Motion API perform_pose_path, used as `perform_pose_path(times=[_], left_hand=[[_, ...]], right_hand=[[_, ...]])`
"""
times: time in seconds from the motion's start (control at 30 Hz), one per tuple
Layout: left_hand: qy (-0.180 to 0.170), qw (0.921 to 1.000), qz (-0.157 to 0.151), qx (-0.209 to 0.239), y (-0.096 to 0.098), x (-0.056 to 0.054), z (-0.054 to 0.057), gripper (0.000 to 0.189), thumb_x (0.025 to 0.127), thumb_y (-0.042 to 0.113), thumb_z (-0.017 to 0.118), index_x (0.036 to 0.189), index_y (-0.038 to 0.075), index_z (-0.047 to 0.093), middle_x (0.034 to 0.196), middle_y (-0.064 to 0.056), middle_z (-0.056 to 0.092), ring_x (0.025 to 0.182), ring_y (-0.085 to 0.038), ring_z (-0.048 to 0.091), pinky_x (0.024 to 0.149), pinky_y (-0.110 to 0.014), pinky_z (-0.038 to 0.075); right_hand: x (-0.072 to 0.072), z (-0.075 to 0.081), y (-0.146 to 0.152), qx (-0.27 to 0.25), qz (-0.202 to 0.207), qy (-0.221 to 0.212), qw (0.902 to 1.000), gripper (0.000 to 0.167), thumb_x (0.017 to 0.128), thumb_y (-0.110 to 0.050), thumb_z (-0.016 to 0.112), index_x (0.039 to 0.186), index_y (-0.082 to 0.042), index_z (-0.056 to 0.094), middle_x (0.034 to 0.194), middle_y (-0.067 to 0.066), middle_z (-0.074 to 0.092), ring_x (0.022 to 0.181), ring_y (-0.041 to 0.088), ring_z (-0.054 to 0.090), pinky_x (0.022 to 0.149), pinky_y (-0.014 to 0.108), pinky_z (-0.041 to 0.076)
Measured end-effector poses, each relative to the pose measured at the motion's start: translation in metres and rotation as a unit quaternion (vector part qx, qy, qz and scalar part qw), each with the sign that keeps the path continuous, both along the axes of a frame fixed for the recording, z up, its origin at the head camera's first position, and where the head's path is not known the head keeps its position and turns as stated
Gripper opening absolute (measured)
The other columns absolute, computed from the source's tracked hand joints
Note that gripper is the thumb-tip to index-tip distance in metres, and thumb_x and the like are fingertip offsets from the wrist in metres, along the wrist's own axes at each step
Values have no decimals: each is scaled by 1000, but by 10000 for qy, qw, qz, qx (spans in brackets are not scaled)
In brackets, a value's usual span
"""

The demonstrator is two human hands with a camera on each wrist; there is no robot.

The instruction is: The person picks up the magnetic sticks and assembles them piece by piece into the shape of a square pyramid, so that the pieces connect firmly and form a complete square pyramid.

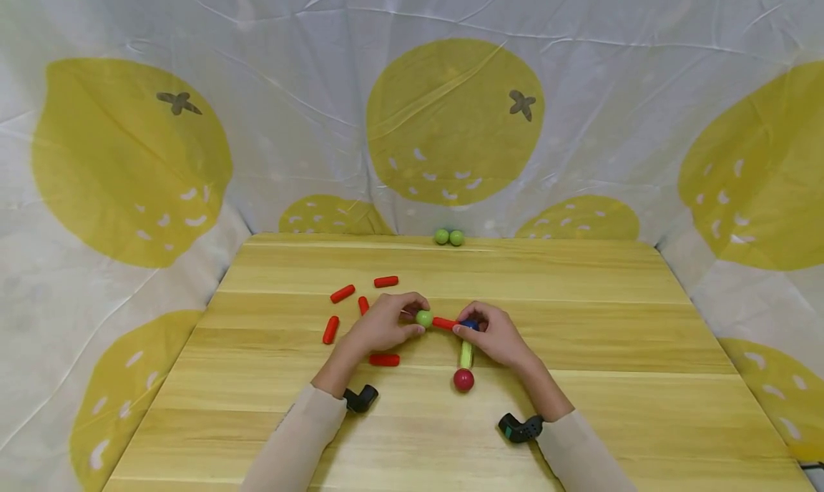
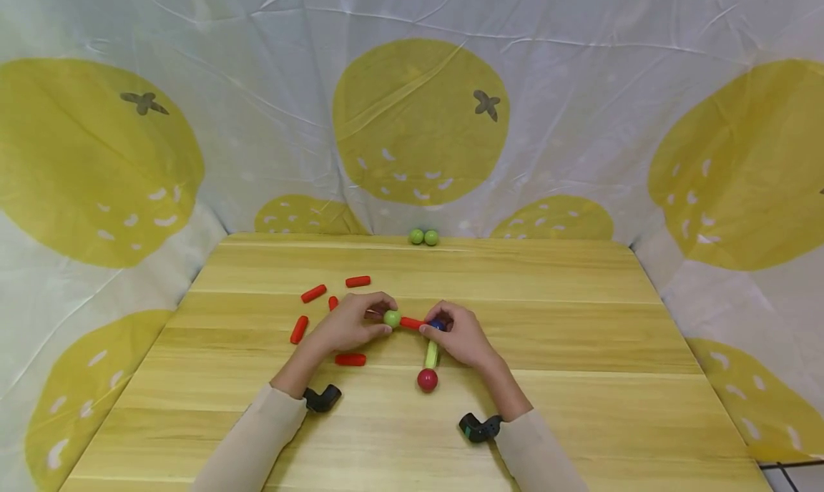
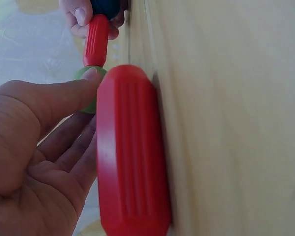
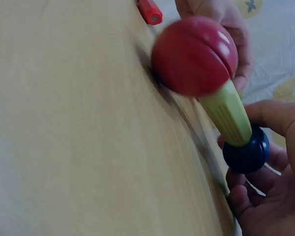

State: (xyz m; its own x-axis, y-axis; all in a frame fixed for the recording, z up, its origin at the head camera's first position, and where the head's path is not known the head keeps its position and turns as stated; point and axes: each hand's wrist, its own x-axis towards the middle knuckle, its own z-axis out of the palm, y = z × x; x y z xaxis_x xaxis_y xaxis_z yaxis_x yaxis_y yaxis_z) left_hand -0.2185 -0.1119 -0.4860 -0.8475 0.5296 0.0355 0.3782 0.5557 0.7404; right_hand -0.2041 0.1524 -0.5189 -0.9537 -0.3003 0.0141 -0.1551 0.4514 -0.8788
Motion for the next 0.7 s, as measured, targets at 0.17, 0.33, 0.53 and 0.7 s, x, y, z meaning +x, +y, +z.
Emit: perform_pose_path(times=[0.17, 0.33, 0.53, 0.7], left_hand=[[29, 9998, -162, -104, 6, 0, -3, 30, 94, 10, 75, 123, 14, 66, 117, 0, 72, 116, -16, 70, 103, -36, 56], [145, 9990, -399, -166, 14, 0, -4, 31, 96, 10, 73, 125, 14, 65, 121, 1, 71, 118, -15, 69, 104, -35, 54], [48, 9992, -380, -122, 15, 0, -4, 33, 96, 12, 74, 128, 14, 65, 125, 0, 71, 119, -16, 68, 105, -35, 54], [50, 10000, -21, -52, 7, -2, -1, 44, 94, 22, 78, 134, 11, 63, 131, -5, 68, 120, -21, 67, 105, -39, 54]], right_hand=[[0, 3, 1, 57, 460, -44, 9989, 17, 94, -25, 76, 106, -15, 71, 95, 1, 72, 80, 13, 63, 70, 23, 51], [0, 6, 3, -4, 893, -103, 9959, 26, 94, -23, 77, 114, -9, 70, 96, 5, 73, 79, 16, 64, 68, 23, 52], [1, 6, 4, -126, 1099, -121, 9938, 35, 94, -21, 77, 123, -4, 67, 104, 10, 75, 87, 19, 68, 72, 22, 54], [1, 4, 5, -83, 839, -157, 9963, 36, 94, -21, 77, 125, -6, 67, 102, 8, 73, 85, 16, 68, 74, 23, 55]])
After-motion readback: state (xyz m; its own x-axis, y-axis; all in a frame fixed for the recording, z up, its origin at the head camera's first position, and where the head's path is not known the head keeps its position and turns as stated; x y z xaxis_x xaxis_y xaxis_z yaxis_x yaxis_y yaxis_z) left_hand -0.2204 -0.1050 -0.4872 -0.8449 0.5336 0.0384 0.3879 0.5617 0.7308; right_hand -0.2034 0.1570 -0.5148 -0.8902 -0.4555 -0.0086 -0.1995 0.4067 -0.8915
